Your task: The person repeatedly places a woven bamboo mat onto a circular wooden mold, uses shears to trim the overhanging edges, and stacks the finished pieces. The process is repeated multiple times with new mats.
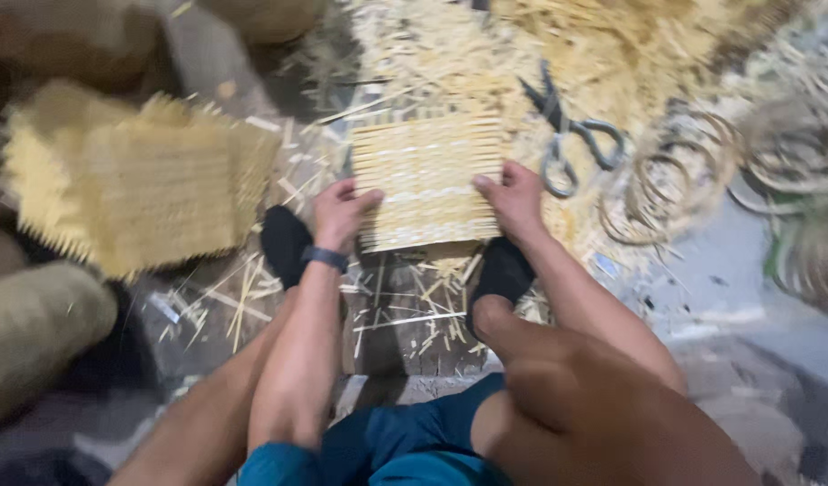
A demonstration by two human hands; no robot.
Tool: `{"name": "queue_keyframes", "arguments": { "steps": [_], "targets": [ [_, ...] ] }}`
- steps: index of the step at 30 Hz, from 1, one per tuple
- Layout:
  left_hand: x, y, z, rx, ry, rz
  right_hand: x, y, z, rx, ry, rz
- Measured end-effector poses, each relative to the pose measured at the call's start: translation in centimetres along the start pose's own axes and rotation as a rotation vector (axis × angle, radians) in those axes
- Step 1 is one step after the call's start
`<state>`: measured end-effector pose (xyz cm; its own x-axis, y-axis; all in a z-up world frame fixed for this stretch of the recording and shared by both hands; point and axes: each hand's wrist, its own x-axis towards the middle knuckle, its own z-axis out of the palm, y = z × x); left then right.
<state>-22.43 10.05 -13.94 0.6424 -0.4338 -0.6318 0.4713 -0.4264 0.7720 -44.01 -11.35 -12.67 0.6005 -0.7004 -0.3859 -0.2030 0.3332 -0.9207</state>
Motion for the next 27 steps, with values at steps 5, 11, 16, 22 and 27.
{"name": "queue_keyframes", "arguments": {
  "steps": [5, 11, 16, 22, 27],
  "targets": [
    [-0.9, 0.6, -0.2, -0.018, 0.009, 0.059, 0.5, 1.4, -3.5, -0.097, 0.13, 0.04],
    [-3.0, 2.9, -2.8, -0.101, 0.212, 0.182, -1.5, -2.8, -18.9, -0.886, 0.666, -0.251],
    [-3.5, 3.6, -4.5, -0.201, 0.295, 0.211, -3.4, -2.6, -24.1, -1.332, 0.559, -0.327],
    [-4.1, 2.4, -3.0, -0.275, 0.284, 0.277, -1.1, -0.5, -24.6, -1.066, 0.468, -0.029],
    [-5.4, 4.0, -0.7, -0.023, 0.345, 0.51, -1.5, -1.2, -26.9, -1.263, 0.445, 0.019]
  ]
}}
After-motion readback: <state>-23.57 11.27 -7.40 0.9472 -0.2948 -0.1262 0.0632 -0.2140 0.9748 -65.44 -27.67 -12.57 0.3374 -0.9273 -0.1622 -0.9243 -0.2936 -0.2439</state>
